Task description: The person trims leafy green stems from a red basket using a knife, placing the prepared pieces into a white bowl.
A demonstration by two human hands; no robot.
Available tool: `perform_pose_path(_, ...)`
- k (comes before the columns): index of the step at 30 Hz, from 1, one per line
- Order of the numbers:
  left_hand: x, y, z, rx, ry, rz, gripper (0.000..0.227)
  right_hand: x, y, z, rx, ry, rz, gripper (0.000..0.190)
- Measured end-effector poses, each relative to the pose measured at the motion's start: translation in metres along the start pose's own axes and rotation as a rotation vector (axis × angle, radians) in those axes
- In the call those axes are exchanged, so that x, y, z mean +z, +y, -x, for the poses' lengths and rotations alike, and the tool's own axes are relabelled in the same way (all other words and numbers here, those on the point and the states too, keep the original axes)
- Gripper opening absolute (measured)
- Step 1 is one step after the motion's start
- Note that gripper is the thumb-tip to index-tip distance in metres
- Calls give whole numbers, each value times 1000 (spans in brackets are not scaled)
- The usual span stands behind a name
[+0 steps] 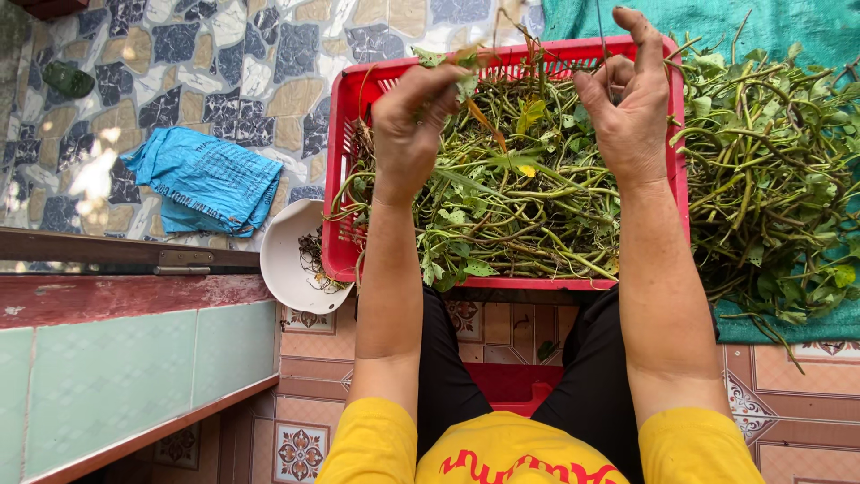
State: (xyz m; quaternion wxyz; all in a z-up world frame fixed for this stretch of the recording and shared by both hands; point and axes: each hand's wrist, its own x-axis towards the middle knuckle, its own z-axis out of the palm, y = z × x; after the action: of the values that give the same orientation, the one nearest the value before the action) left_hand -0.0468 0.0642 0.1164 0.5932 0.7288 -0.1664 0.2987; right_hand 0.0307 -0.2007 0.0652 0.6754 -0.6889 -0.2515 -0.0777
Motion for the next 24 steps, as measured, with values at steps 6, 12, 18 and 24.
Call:
perform_pose_path(6, 25, 28, 5, -64, -432, 4, 15, -8, -18, -8, -164, 120, 99, 64)
perform_pose_path(12, 42, 7, 6, -7, -376, -538, 81, -22, -29, -5, -1, 3, 103, 14)
perform_pose_path(18, 78, -29, 20, -111, -421, -642, 104, 8, -55, 0, -176, -166, 291, 10)
perform_pose_path(24, 82, -87, 21, -142, -149, -344, 22, 6, -68, 0, 77, -288, 422, 26)
